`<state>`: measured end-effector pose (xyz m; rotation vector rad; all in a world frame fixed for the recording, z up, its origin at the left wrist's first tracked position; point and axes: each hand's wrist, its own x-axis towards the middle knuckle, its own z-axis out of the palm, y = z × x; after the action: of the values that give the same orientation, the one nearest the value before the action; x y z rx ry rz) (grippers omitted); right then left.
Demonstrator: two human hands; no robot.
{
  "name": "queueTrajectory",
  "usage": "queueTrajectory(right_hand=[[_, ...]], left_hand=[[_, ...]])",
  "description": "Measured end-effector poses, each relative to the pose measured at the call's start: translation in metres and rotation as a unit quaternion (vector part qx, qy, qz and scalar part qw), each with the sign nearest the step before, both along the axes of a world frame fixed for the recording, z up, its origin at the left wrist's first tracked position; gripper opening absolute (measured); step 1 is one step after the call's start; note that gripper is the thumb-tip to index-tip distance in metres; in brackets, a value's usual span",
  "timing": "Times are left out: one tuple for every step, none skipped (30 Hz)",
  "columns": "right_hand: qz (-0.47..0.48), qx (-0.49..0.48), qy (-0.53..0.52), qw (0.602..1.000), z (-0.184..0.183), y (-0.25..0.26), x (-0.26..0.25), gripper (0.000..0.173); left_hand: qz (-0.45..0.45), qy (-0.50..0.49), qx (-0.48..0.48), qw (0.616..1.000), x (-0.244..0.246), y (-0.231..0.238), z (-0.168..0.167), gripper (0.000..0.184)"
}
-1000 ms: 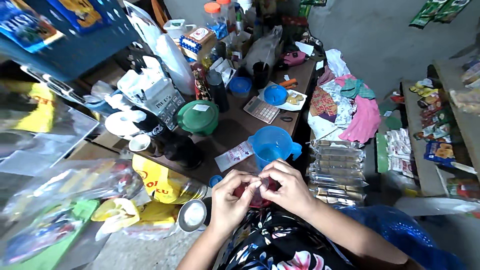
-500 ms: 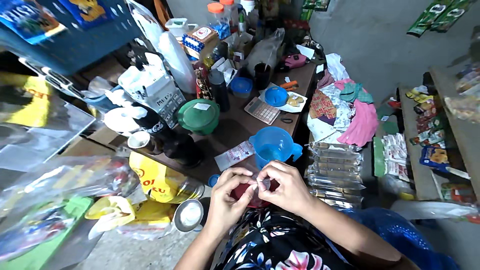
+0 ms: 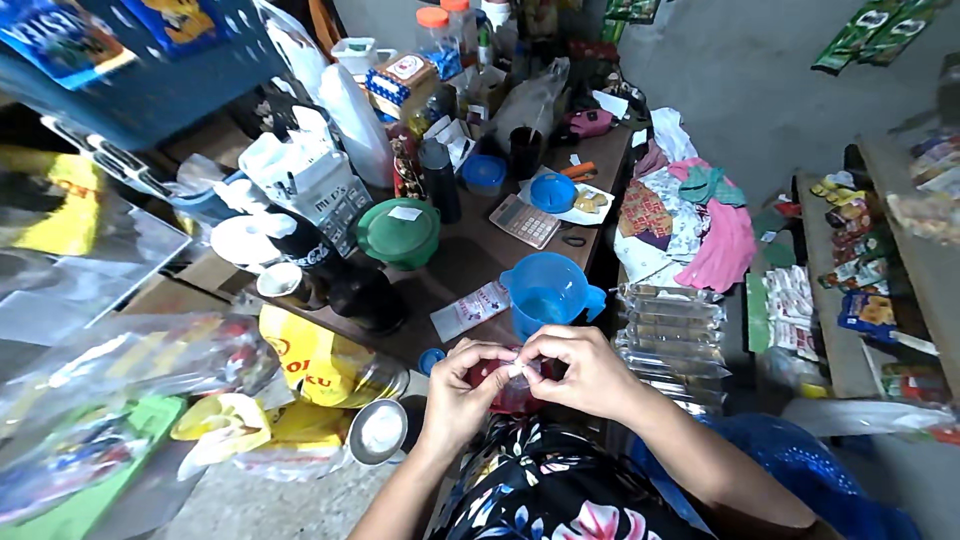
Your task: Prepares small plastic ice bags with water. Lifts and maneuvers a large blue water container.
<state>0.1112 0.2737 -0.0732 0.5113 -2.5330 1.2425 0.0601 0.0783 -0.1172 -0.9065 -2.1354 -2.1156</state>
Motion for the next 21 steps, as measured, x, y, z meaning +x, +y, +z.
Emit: queueTrajectory(right_hand=[[0.003, 0.003, -0.001, 1.0, 0.001, 0.001, 0.0, 0.011], [0.007, 0.005, -0.002, 1.0, 0.001, 0.001, 0.001, 0.011], [0.011, 0.006, -0.005, 1.0, 0.002, 0.001, 0.002, 0.012], [0.015, 0.005, -0.006, 1.0, 0.002, 0.001, 0.003, 0.012], [0.017, 0.005, -0.006, 1.0, 0.002, 0.001, 0.004, 0.012], [0.019, 0.004, -0.005, 1.0, 0.002, 0.001, 0.005, 0.013], [0.02, 0.001, -0.005, 1.0, 0.002, 0.0, 0.006, 0.013], [0.019, -0.004, -0.006, 1.0, 0.002, 0.0, 0.006, 0.013], [0.018, -0.011, -0.012, 1.0, 0.002, 0.0, 0.007, 0.013], [0.018, -0.023, -0.024, 0.999, 0.003, 0.0, 0.008, 0.013], [0.021, -0.039, -0.04, 0.998, 0.005, 0.0, 0.008, 0.014], [0.024, -0.056, -0.063, 0.996, 0.007, 0.0, 0.008, 0.015], [0.026, -0.076, -0.092, 0.992, 0.009, 0.0, 0.008, 0.017], [0.022, -0.1, -0.129, 0.986, 0.011, -0.001, 0.008, 0.02], [0.013, -0.129, -0.175, 0.976, 0.014, -0.002, 0.007, 0.027], [0.001, -0.163, -0.221, 0.962, 0.016, -0.003, 0.005, 0.033], [-0.007, -0.198, -0.256, 0.946, 0.017, -0.004, 0.004, 0.038], [-0.013, -0.225, -0.283, 0.932, 0.017, -0.004, 0.001, 0.042], [-0.012, -0.239, -0.305, 0.922, 0.017, -0.004, -0.001, 0.046], [-0.005, -0.245, -0.318, 0.916, 0.017, -0.004, -0.002, 0.048], [0.002, -0.238, -0.323, 0.916, 0.018, -0.004, -0.003, 0.05]], left_hand=[[0.006, 0.016, -0.01, 1.0, 0.0, 0.0, -0.001, 0.009], [0.012, 0.029, -0.024, 0.999, 0.0, -0.001, -0.002, 0.009], [0.015, 0.041, -0.036, 0.998, 0.0, -0.003, -0.002, 0.008], [0.019, 0.05, -0.043, 0.998, 0.001, -0.004, -0.002, 0.008], [0.024, 0.057, -0.046, 0.997, 0.001, -0.004, -0.002, 0.008], [0.028, 0.064, -0.049, 0.996, 0.002, -0.005, -0.002, 0.008], [0.034, 0.07, -0.053, 0.996, 0.003, -0.005, -0.002, 0.008], [0.039, 0.076, -0.055, 0.995, 0.004, -0.006, -0.002, 0.009], [0.044, 0.08, -0.056, 0.994, 0.005, -0.006, -0.003, 0.009], [0.048, 0.084, -0.056, 0.994, 0.006, -0.006, -0.003, 0.01], [0.051, 0.088, -0.056, 0.993, 0.007, -0.006, -0.004, 0.01], [0.054, 0.094, -0.058, 0.992, 0.007, -0.007, -0.004, 0.011], [0.056, 0.1, -0.062, 0.991, 0.008, -0.007, -0.004, 0.012], [0.057, 0.105, -0.066, 0.991, 0.008, -0.008, -0.004, 0.012], [0.057, 0.109, -0.069, 0.99, 0.008, -0.009, -0.003, 0.012], [0.056, 0.117, -0.072, 0.989, 0.009, -0.009, -0.002, 0.011], [0.055, 0.125, -0.073, 0.988, 0.009, -0.01, -0.002, 0.011], [0.055, 0.132, -0.071, 0.987, 0.009, -0.009, -0.002, 0.011], [0.054, 0.137, -0.066, 0.987, 0.009, -0.01, -0.003, 0.01], [0.053, 0.137, -0.06, 0.987, 0.009, -0.01, -0.004, 0.01], [0.051, 0.136, -0.052, 0.988, 0.009, -0.011, -0.006, 0.009]])
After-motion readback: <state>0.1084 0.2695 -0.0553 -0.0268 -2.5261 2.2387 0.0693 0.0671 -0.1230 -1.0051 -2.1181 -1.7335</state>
